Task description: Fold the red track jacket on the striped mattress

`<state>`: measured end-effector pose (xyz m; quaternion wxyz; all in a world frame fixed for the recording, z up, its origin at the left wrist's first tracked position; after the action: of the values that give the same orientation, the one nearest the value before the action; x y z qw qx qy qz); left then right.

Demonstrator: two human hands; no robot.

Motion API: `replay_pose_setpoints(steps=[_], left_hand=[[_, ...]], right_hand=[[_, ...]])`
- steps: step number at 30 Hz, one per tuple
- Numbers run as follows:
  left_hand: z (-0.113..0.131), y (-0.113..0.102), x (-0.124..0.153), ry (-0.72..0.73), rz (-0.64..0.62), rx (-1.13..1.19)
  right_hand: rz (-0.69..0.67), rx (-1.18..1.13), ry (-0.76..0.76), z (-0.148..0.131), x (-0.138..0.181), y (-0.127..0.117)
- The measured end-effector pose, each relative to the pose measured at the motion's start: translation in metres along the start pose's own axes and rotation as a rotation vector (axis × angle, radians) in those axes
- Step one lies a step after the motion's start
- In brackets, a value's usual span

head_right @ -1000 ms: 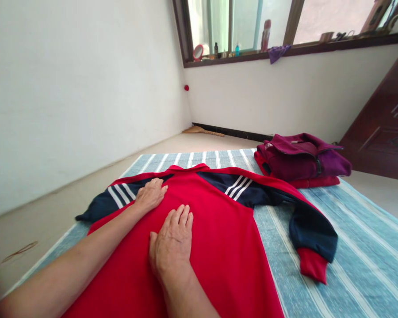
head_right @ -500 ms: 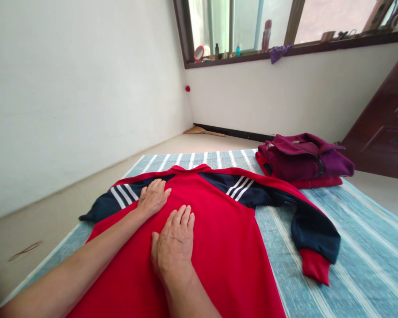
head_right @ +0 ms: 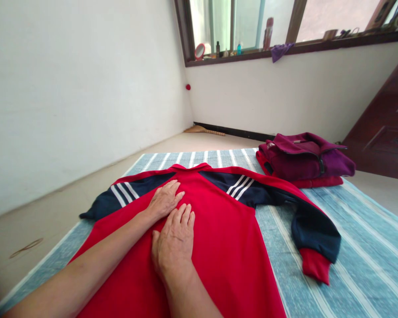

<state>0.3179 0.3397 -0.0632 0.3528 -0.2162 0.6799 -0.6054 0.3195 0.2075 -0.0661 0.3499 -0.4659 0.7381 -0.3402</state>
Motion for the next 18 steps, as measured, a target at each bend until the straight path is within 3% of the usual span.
replay_pose_setpoints(steps=[2, 5, 9, 13, 18], left_hand=[[0.006, -0.007, 0.0, 0.048, 0.041, 0.005], [0.019, -0.017, 0.001, 0.239, 0.104, 0.034], [0.027, -0.011, -0.002, 0.429, 0.006, 0.047], [0.019, 0.003, -0.009, 0.37, -0.14, 0.047], [0.015, 0.008, -0.012, 0.303, -0.185, 0.126]], right_hand=[[-0.004, 0.003, 0.003, 0.0, 0.0, 0.0], [-0.009, 0.008, 0.006, 0.0, 0.0, 0.0], [-0.018, 0.01, 0.02, 0.0, -0.001, -0.001], [-0.021, 0.006, 0.013, 0.0, -0.001, 0.0], [0.0, 0.018, 0.002, 0.0, 0.0, 0.001]])
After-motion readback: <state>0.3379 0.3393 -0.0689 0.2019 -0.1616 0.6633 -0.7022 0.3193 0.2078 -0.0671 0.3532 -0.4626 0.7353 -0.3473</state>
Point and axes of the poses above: each hand's wrist, its own x-axis away from the middle knuckle, its own y-axis out of the palm, z = x × y, the point moved 7 cm from there along -x, towards the middle knuckle, and after that the axes turned 2 degrees about -x, right-handed, at the moved point
